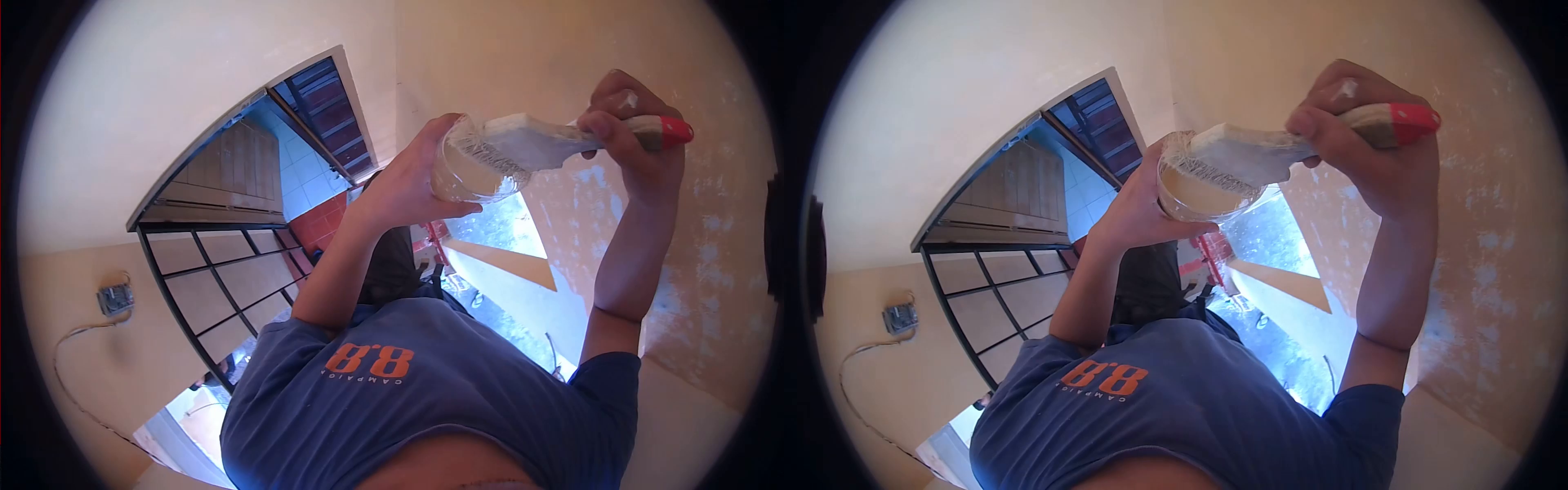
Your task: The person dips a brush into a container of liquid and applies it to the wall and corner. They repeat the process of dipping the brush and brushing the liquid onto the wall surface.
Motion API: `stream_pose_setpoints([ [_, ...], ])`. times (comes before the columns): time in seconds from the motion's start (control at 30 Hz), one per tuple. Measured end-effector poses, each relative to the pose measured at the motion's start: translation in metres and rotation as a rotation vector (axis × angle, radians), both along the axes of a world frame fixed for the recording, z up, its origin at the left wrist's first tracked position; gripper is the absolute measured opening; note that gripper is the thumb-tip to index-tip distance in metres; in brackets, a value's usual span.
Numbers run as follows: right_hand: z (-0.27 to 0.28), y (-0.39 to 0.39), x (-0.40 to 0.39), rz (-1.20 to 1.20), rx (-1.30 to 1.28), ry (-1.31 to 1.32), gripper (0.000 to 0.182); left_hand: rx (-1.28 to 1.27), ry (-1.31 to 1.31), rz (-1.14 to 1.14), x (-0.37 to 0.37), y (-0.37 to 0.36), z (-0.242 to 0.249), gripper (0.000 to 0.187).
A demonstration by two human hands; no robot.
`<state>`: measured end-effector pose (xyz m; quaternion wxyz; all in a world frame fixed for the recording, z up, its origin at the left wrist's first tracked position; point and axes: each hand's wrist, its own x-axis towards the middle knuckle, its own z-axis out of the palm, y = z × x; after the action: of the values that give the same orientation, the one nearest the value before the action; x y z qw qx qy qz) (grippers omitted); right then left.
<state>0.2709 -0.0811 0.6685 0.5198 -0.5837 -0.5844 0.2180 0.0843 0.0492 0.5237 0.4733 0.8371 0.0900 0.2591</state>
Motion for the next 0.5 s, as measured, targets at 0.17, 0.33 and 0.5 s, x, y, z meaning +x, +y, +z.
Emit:
stream_pose_setpoints([
  [0.17,0.007,-0.006,0.006,-0.017,0.123,-0.016,0.011,-0.017,-0.028,0.021,0.002,-0.005,0.001,0.103],
  [0.33,0.009,-0.011,0.014,-0.022,0.266,0.045,0.012,-0.014,-0.052,-0.01,0.005,-0.007,0.007,0.104],
  [0.5,0.014,-0.019,0.018,-0.04,0.328,0.112,0.014,0.009,-0.072,-0.012,0.008,-0.01,0.014,0.104],
])
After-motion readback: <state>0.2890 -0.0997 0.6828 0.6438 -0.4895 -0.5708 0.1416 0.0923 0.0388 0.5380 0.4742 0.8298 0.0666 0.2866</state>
